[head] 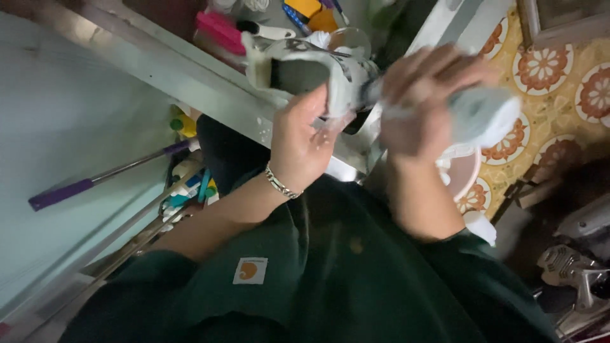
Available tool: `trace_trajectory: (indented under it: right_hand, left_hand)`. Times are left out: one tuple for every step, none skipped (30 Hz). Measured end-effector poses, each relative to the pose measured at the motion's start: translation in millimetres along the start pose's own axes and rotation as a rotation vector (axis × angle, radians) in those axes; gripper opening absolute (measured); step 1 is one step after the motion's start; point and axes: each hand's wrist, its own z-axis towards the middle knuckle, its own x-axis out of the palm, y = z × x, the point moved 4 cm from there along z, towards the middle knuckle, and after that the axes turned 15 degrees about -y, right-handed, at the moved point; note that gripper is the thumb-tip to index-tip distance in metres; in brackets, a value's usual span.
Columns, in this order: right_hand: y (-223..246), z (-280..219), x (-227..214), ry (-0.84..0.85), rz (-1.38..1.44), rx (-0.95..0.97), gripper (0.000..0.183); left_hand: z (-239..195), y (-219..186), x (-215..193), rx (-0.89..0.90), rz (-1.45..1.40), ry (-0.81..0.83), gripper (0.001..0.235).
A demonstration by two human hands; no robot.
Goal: The person scrubs a white sneaker with a brush and cleaning solution over a sink. They rinse the shoe under running water, remove the insole, and scrub the interior and exterior surfaces before rinsing again.
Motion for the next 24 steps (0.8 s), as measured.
trace_trajectory:
  right_hand:
    - [10, -11, 24, 0.083, -0.064, 0.103, 0.023]
    - [20, -25, 49, 0.162, -0.13, 0.208, 0.024]
    - [14, -17, 38, 0.162, -0.13, 0.203, 0.024]
    - [10, -7, 26, 0.141, -0.072, 0.173, 0.023]
    - [5, 2, 15, 0.119, -0.014, 0.143, 0.026]
    - [5, 4, 17, 0.119, -0.012, 0.143, 0.026]
    - [5, 6, 18, 0.113, -0.04, 0.114, 0.026]
    - [6, 10, 18, 0.108, -0.071, 0.085, 0.027]
    - [13, 0, 28, 0.111, -0.072, 0.085, 0.027]
    - [17, -13, 39, 0.11, -0.085, 0.125, 0.026]
    - [22, -25, 50, 0.109, -0.097, 0.166, 0.025]
    - [10, -7, 36, 0.108, -0.096, 0.164, 0.025]
    - [2, 12, 23, 0.102, 0.02, 0.082, 0.025]
    - [-6, 30, 10, 0.097, 0.14, 0.004, 0.025]
    - [-1, 15, 16, 0.099, 0.143, 0.007, 0.025]
    - [0, 3, 23, 0.125, 0.084, 0.076, 0.03]
    - [1, -10, 29, 0.153, 0.025, 0.145, 0.044]
    - [4, -13, 39, 0.155, 0.027, 0.146, 0.044]
    - [7, -16, 48, 0.138, -0.002, 0.09, 0.028]
    - [9, -19, 58, 0.119, -0.026, 0.029, 0.025]
    - [4, -6, 51, 0.119, -0.021, 0.023, 0.025]
    - [1, 6, 43, 0.123, 0.032, 0.056, 0.023]
    - [-3, 18, 35, 0.127, 0.087, 0.089, 0.021]
    - [-1, 14, 42, 0.128, 0.087, 0.09, 0.021]
  left_hand:
    - [-5, 6, 5, -0.04, -0.044, -0.019, 0.039]
    - [-11, 13, 8, -0.083, -0.086, -0.034, 0.053]
    - [-12, 12, 8, -0.079, -0.087, -0.033, 0.053]
    - [-13, 14, 9, -0.217, -0.225, -0.013, 0.066]
    - [-14, 16, 11, -0.356, -0.361, 0.009, 0.08]
    - [-13, 14, 8, -0.355, -0.36, 0.008, 0.08]
    - [-12, 10, 6, -0.339, -0.429, 0.015, 0.073]
    - [-11, 5, 7, -0.323, -0.503, 0.022, 0.071]
    - [-11, 7, 6, -0.323, -0.505, 0.021, 0.071]
    - [-12, 11, 4, -0.396, -0.668, -0.008, 0.068]
    - [-12, 14, 2, -0.468, -0.83, -0.037, 0.066]
    - [-9, 12, 2, -0.467, -0.83, -0.035, 0.066]
    - [-6, 14, 2, -0.568, -0.819, -0.079, 0.066]
    - [-5, 15, 1, -0.668, -0.807, -0.13, 0.067]
    - [-7, 15, 1, -0.667, -0.806, -0.135, 0.067]
    - [-7, 15, 3, -0.692, -0.859, -0.145, 0.066]
    - [-7, 15, 5, -0.715, -0.913, -0.155, 0.065]
    - [-10, 16, 5, -0.713, -0.913, -0.158, 0.065]
    - [-13, 19, 5, -0.785, -1.035, -0.192, 0.06]
    - [-15, 23, 4, -0.852, -1.154, -0.222, 0.056]
    - [-13, 21, 2, -0.844, -1.152, -0.22, 0.056]
    - [-15, 18, 0, -0.839, -1.104, -0.209, 0.065]
    - [-18, 15, -1, -0.833, -1.056, -0.198, 0.075]
    - [-19, 13, 0, -0.833, -1.058, -0.198, 0.075]
